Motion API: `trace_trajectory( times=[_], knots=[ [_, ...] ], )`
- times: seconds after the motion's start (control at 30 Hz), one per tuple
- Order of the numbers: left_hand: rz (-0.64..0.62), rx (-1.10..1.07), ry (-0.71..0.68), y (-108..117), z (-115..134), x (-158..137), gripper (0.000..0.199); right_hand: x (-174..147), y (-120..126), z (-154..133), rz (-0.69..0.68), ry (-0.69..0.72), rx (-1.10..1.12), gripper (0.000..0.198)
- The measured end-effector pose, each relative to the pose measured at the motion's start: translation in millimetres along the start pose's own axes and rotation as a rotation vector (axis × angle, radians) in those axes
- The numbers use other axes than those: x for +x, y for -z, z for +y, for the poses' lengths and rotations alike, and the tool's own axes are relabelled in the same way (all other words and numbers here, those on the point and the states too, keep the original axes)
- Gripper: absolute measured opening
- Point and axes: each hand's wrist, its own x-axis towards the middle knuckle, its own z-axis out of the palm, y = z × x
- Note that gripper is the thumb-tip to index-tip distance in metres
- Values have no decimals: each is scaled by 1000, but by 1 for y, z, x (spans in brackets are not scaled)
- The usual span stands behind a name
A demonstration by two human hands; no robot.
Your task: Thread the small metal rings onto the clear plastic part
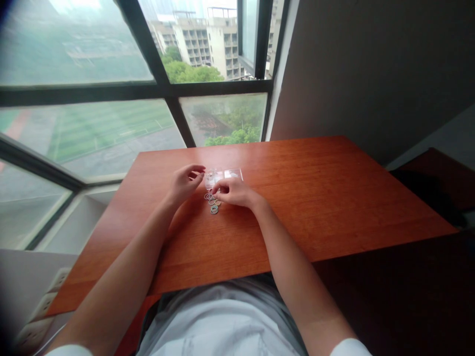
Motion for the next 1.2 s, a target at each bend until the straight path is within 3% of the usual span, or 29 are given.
trace_trajectory(
  times=[0.27,0.5,0.7,1.2],
  knots=[
    [8,7,0,1,2,-1,23,-4,-3,-4,-97,-70,-264,25],
    [-2,2,11,1,4,-1,23,-2,-2,-5,-71,-167,-436,14],
    [-11,-3,9,1,3,-1,23,-1,2,-3,-75,-154,-397,13],
    [-22,-21,21,1,6,-1,23,2,4,9,122,-141,-268,10]
  ],
)
